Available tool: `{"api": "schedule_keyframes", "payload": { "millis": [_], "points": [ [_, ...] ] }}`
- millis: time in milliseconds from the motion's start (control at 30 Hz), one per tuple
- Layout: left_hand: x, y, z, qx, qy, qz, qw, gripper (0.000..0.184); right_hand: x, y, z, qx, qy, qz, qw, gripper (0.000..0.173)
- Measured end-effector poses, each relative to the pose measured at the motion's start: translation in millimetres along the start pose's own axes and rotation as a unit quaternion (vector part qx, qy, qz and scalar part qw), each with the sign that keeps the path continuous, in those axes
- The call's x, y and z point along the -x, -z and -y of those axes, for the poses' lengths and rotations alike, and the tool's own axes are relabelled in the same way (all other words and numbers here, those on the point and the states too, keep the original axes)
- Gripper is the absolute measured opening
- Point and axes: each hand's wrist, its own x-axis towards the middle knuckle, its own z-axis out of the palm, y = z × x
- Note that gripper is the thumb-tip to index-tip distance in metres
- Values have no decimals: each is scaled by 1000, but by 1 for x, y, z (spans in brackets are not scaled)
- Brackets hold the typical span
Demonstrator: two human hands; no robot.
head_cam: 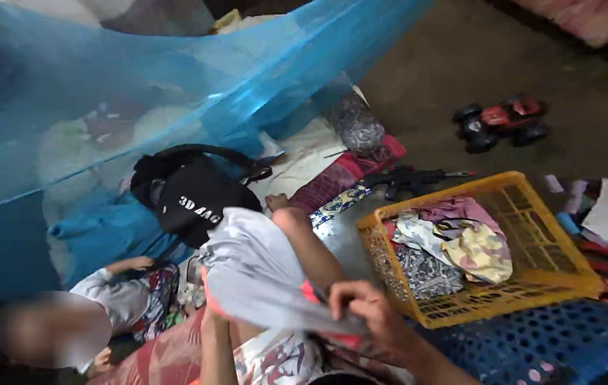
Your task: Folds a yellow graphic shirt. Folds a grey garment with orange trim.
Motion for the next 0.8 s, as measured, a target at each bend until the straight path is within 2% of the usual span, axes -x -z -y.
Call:
{"api": "schedule_keyframes", "payload": {
  "millis": [33, 67, 100, 133, 200, 333, 400, 467, 600, 667, 700, 733, 800],
  "points": [
    [-10, 0, 11, 48, -55, 51, 996, 30, 2, 6, 7, 0, -16, -48, 999, 35],
    [-18, -1, 16, 106, -81, 125, 983, 36, 2, 12, 13, -10, -29, -89, 996, 40],
    [-23, -4, 18, 156, -101, 164, 969, 36, 2, 18, 19, -20, -32, -118, 992, 44],
    [-24, -10, 19, 197, -117, 169, 959, 35, 1, 22, 23, -31, -28, -133, 990, 47],
    [-21, -24, 17, 256, -134, 128, 949, 36, -1, 24, 29, -56, -15, -130, 990, 49],
    [-31, -37, -5, 268, -139, 54, 952, 32, -14, 23, 31, -143, 17, -172, 974, 53],
    [-36, -27, -10, 148, -168, 45, 974, 22, -24, 26, 33, -197, 11, -227, 954, 57],
    [-29, -20, -22, 11, -180, 46, 983, 26, -35, 33, 38, -241, 10, -250, 938, 57],
    [-4, 3, -51, -84, -155, 140, 974, 35, -50, 46, 45, -220, 53, -189, 956, 54],
    [14, 18, -63, -145, -166, 192, 956, 37, -53, 44, 57, -199, 74, -151, 966, 50],
    [25, 29, -67, -206, -200, 217, 933, 36, -51, 41, 67, -184, 95, -129, 970, 46],
    [38, 41, -72, -283, -257, 239, 892, 33, -47, 37, 77, -160, 131, -114, 972, 41],
    [71, 64, -84, -400, -386, 280, 783, 18, -40, 10, 103, -43, 251, -191, 948, 29]
  ]
}}
